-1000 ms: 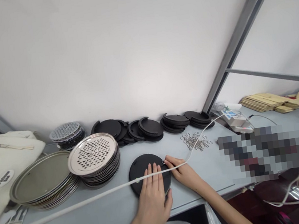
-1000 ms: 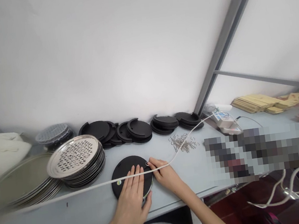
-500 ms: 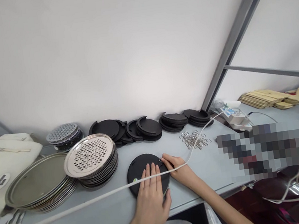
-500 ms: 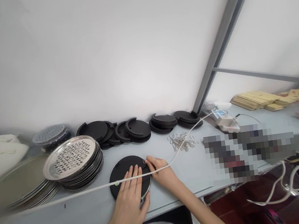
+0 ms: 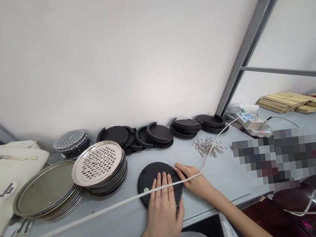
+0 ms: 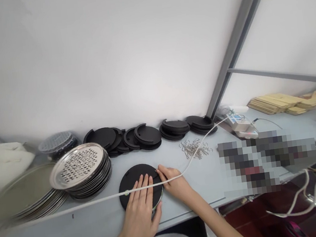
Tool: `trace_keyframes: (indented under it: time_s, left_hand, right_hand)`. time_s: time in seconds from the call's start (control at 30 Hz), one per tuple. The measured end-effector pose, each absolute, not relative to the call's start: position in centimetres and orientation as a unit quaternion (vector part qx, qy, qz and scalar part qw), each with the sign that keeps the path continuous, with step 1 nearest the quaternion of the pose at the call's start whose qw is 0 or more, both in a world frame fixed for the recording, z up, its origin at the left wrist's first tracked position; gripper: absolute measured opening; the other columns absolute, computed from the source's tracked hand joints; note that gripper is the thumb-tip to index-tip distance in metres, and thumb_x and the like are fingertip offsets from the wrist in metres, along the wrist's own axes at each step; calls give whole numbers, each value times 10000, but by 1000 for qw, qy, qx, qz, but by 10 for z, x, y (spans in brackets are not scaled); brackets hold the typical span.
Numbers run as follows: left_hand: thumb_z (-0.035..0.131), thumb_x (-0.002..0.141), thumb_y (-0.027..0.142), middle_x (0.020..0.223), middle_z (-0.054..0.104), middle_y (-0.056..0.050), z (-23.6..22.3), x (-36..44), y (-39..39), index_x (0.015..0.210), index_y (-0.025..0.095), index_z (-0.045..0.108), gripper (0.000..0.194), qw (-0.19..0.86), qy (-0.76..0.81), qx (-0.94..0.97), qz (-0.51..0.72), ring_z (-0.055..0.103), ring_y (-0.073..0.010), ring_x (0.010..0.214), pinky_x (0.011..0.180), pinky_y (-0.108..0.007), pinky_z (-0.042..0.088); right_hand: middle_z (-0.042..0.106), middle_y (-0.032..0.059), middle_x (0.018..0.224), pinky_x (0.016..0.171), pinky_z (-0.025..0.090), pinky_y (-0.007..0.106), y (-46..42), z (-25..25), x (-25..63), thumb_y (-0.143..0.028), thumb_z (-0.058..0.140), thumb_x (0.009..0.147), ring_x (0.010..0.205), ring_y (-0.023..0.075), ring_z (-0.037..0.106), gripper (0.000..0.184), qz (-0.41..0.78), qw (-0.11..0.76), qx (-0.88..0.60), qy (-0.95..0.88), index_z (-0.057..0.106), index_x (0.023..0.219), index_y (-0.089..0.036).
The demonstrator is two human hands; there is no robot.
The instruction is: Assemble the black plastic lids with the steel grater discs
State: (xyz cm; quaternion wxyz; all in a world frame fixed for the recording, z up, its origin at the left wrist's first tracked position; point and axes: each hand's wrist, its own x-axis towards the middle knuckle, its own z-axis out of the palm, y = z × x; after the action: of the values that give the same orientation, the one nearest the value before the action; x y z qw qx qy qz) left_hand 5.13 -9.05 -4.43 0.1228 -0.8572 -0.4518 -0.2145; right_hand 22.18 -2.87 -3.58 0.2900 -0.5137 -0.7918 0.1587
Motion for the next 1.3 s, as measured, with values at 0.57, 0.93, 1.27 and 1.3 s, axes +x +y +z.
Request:
trace_keyframes:
  time_s: [0.57,0.93,1.27,1.3]
  left_hand:
    - [424,919,363,1469,331,-176,-45,52,-91,1431,31,295,624,113,-451,-858,-219,298,-334,1352,1075,-451,305]
    - [428,915,361,1475,307,-193,-46,52,-91,1448,22,246,657,106,-453,-860,-209,280,-350,1356,1062,-471,322]
    - [416,923,381,1471,311,-201,-45,52,-91,1433,15,284,641,111,-455,-860,-203,281,-354,1354,1068,-466,321]
    - [418,921,378,1470,311,-206,-45,52,-91,1432,10,284,643,112,-454,-861,-200,286,-358,1351,1065,-469,324]
  right_hand:
    - [592,28,586,529,360,250,-36,-47,222,-227,271,962,523,179,583,256,29,263,-525,-809,484,824,-195]
    - [610,36,587,521,363,242,-38,-47,221,-210,292,957,520,172,595,252,-28,262,-518,-814,507,830,-176]
    - [597,26,558,508,341,243,-38,-47,221,-195,300,955,489,163,581,255,-58,262,-511,-816,511,812,-173]
    - [595,23,555,508,340,242,-38,-47,221,-195,301,955,488,161,580,255,-60,262,-510,-817,509,809,-173]
